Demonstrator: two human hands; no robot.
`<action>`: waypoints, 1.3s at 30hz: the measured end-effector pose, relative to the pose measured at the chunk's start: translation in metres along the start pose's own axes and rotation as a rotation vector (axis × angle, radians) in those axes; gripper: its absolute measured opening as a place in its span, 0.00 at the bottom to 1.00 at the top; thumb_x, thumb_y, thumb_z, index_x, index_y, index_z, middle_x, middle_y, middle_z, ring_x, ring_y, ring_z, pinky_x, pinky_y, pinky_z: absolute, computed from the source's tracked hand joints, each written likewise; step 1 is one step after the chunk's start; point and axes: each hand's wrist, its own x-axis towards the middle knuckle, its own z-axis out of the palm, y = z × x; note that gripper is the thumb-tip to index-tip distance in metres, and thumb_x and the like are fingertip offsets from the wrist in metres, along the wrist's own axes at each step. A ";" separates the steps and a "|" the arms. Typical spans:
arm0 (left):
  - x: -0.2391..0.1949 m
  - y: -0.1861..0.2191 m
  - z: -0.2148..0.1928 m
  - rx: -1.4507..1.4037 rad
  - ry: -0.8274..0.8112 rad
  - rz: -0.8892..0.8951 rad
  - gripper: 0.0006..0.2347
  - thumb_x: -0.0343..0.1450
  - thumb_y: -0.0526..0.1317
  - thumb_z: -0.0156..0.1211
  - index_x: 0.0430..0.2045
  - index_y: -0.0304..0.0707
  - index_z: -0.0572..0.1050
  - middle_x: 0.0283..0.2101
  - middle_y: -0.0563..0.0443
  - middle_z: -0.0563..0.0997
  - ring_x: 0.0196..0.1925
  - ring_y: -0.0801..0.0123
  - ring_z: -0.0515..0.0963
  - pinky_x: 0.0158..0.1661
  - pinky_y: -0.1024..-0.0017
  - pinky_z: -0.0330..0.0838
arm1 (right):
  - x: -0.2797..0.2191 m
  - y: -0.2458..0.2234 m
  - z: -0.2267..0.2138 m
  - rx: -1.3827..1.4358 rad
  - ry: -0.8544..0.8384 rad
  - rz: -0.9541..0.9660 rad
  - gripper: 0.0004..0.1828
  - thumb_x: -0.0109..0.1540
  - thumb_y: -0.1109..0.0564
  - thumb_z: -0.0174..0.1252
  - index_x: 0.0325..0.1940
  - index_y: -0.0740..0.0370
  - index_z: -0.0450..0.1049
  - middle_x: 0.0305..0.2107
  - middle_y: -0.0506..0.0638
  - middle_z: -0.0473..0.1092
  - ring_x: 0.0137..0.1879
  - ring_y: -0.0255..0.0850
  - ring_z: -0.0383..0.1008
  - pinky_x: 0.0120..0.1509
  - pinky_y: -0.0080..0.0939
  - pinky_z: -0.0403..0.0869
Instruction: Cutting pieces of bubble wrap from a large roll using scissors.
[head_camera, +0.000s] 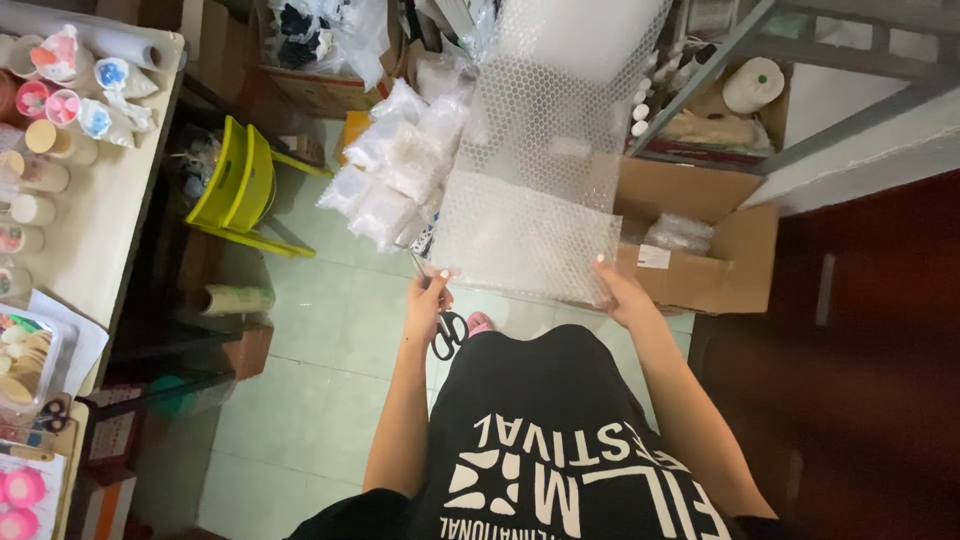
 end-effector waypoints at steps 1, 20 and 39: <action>0.002 0.000 -0.004 0.000 -0.001 0.000 0.08 0.71 0.42 0.62 0.33 0.34 0.76 0.15 0.54 0.71 0.16 0.77 0.67 0.19 0.78 0.53 | 0.002 -0.001 0.000 0.000 0.001 0.000 0.26 0.60 0.43 0.67 0.55 0.59 0.75 0.37 0.46 0.73 0.36 0.40 0.67 0.33 0.40 0.67; 0.022 -0.032 0.004 -0.424 0.196 -0.369 0.23 0.69 0.47 0.59 0.55 0.35 0.65 0.36 0.40 0.82 0.14 0.77 0.63 0.14 0.80 0.56 | -0.078 -0.059 0.068 0.097 -0.383 0.012 0.13 0.62 0.59 0.55 0.50 0.68 0.70 0.44 0.55 0.77 0.52 0.48 0.79 0.50 0.55 0.77; -0.089 -0.023 0.213 -0.344 0.318 -0.115 0.20 0.72 0.36 0.49 0.61 0.32 0.71 0.62 0.46 0.77 0.15 0.76 0.65 0.17 0.76 0.66 | -0.032 -0.070 -0.028 -0.176 -0.713 0.259 0.16 0.66 0.51 0.53 0.54 0.60 0.69 0.34 0.56 0.76 0.36 0.50 0.76 0.37 0.52 0.76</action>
